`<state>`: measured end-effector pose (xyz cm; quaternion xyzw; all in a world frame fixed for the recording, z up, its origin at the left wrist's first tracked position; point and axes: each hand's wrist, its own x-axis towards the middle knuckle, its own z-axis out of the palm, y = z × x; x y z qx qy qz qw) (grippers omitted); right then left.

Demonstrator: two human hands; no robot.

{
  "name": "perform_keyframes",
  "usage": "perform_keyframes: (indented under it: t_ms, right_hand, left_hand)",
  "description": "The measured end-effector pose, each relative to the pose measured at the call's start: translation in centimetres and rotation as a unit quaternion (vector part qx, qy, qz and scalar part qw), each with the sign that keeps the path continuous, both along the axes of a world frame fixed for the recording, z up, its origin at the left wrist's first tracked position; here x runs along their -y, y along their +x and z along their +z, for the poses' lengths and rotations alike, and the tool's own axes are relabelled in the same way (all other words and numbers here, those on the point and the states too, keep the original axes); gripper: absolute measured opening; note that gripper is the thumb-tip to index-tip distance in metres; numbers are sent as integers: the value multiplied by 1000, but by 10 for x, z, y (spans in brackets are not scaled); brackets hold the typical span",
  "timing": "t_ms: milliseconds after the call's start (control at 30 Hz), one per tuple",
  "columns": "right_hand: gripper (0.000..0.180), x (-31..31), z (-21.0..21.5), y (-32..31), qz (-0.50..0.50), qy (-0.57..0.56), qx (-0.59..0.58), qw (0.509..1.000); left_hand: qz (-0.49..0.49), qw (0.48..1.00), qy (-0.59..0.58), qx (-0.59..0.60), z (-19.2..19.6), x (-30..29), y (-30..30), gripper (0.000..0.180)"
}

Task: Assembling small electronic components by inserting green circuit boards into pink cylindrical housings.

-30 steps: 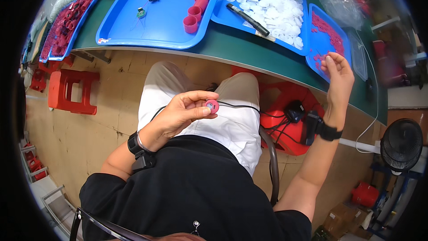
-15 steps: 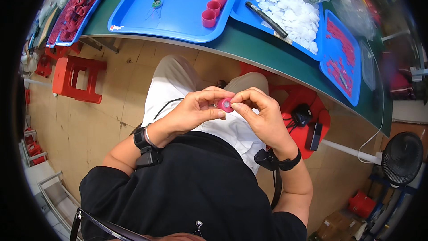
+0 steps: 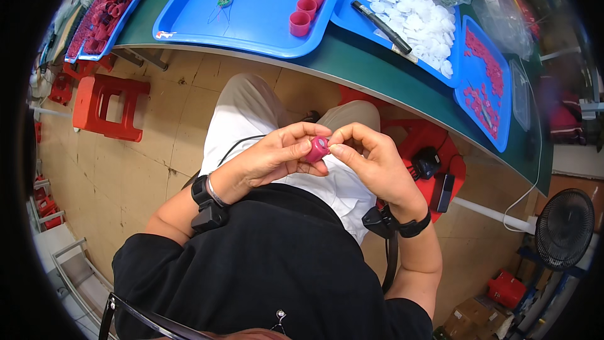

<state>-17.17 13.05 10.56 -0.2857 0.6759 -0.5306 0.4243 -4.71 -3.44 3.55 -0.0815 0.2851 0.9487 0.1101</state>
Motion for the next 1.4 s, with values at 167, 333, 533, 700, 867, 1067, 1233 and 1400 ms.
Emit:
perform_keyframes:
  t_ms: [167, 333, 533, 700, 867, 1067, 1233, 1400]
  right_hand:
    - [11, 1, -4, 2, -10, 5, -19, 1000]
    - [12, 2, -10, 1, -24, -6, -6, 1000]
    - [12, 2, -15, 1, -29, -11, 0, 1000]
    - [13, 3, -16, 1, -33, -12, -5, 999]
    - [13, 4, -21, 3, -39, -21, 6, 999]
    - [13, 4, -19, 4, -20, -2, -10, 1000]
    - [12, 4, -21, 6, -32, -6, 20, 999]
    - [11, 4, -27, 11, -37, -14, 33, 999]
  left_hand:
    - [34, 997, 45, 46, -25, 0, -2, 29]
    - [34, 991, 96, 89, -23, 2, -2, 26]
    - [52, 988, 110, 99, -28, 0, -2, 23]
    - [51, 987, 107, 108, -26, -2, -1, 25]
    - [15, 992, 102, 72, -21, -3, 0, 25]
    - [8, 995, 83, 61, -21, -3, 0, 26]
    - [13, 995, 77, 69, -17, -5, 0, 25]
    - [8, 995, 81, 56, -22, -4, 1, 27]
